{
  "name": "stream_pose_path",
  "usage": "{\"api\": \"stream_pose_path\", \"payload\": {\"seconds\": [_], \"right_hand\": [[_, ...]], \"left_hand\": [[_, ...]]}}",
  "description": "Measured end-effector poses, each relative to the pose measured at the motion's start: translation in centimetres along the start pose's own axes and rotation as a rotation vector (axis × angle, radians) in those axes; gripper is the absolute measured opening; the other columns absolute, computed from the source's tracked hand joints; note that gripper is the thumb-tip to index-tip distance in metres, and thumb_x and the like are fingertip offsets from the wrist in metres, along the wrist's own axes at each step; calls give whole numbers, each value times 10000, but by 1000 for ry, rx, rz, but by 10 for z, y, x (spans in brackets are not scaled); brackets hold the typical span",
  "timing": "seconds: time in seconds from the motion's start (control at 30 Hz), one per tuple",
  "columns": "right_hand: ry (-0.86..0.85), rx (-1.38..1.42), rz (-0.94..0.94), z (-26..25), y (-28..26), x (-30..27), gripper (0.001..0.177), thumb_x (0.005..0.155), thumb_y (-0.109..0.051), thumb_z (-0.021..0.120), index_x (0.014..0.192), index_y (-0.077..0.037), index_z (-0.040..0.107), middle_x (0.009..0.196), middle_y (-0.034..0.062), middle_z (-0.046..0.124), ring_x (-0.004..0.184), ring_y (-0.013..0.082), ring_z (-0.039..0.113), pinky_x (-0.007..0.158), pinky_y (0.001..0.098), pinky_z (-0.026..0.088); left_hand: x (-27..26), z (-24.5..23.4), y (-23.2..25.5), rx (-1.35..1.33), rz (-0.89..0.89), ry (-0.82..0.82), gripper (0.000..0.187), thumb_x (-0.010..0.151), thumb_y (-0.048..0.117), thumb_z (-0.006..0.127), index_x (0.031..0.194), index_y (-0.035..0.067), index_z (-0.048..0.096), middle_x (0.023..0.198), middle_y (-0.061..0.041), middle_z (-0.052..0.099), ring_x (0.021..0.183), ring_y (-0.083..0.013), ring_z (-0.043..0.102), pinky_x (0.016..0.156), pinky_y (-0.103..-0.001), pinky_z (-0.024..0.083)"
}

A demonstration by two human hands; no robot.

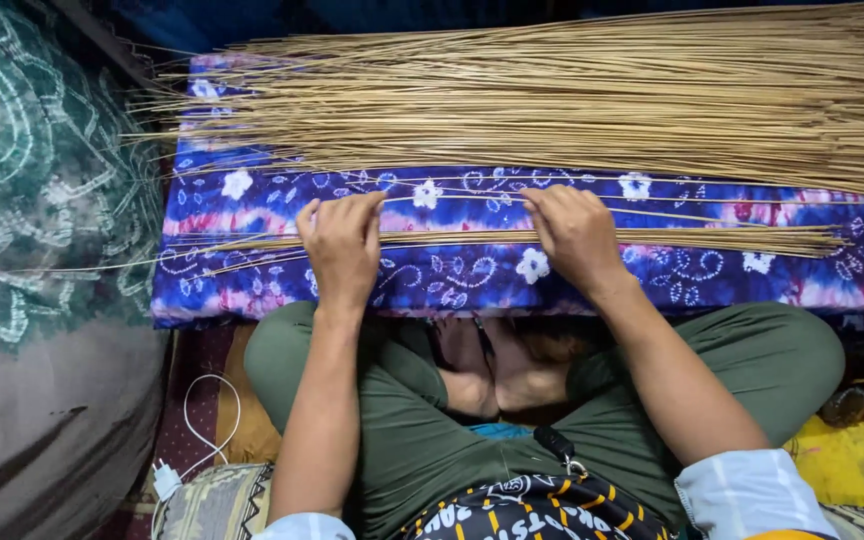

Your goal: Bundling and tying thin wooden sticks together using thread while sitting on the floor.

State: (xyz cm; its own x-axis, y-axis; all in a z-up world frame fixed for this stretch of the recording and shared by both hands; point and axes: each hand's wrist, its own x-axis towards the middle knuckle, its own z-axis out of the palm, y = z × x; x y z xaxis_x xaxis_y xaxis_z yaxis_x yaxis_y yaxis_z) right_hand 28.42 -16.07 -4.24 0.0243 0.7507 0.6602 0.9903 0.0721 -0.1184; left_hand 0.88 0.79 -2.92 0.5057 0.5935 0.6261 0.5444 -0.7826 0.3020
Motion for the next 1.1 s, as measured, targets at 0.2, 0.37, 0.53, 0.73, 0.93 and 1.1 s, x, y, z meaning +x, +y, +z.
{"api": "stream_pose_path", "payload": {"seconds": [0.2, 0.37, 0.53, 0.73, 0.93, 1.1], "right_hand": [[28, -40, 42, -25, 17, -7, 156, 1062, -201, 635, 1150, -120, 736, 875, 44, 684, 846, 242, 691, 758, 360, 496], [6, -43, 17, -28, 41, -25, 182, 1076, -202, 626, 1189, -119, 743, 919, 50, 703, 887, 250, 702, 792, 375, 502], [-18, -103, 39, -50, 61, -31, 228, 1096, -208, 604, 1241, -90, 733, 999, 78, 712, 956, 279, 698, 859, 396, 491], [-5, -152, 54, -68, 88, -45, 231, 1110, -216, 612, 1265, -105, 744, 1020, 69, 729, 998, 275, 708, 923, 409, 474], [-53, -220, 163, -93, 71, -41, 113, 1077, -122, 706, 1124, -37, 763, 1052, 72, 747, 937, 236, 634, 984, 369, 445], [-39, -196, 199, -99, 69, -42, 129, 1089, -126, 686, 1132, -21, 747, 1063, 86, 738, 955, 252, 635, 987, 379, 455]], "left_hand": [[4, 3, 22, -72, 72, -59, 282, 997, 100, 665, 1234, 246, 704, 1037, 26, 732, 1008, -193, 669, 1091, -473, 362], [3, -7, 9, -28, 31, -27, 273, 952, 80, 695, 1146, 270, 711, 984, 77, 714, 994, -155, 659, 1104, -441, 346], [4, -9, 2, -13, -4, -18, 323, 924, 48, 715, 1152, 278, 715, 1023, 71, 714, 1067, -167, 627, 1155, -468, 288], [1, -10, -13, 33, -74, -31, 346, 894, 6, 713, 1123, 265, 721, 1021, 63, 715, 1088, -179, 613, 1171, -500, 255], [11, -30, 14, 4, -40, -45, 344, 829, -30, 673, 1139, 114, 712, 1010, -16, 720, 941, -216, 607, 1076, -434, 365], [15, -33, 21, -2, -55, -55, 225, 908, 59, 735, 1118, 138, 752, 968, 8, 735, 884, -178, 606, 996, -380, 391]]}}
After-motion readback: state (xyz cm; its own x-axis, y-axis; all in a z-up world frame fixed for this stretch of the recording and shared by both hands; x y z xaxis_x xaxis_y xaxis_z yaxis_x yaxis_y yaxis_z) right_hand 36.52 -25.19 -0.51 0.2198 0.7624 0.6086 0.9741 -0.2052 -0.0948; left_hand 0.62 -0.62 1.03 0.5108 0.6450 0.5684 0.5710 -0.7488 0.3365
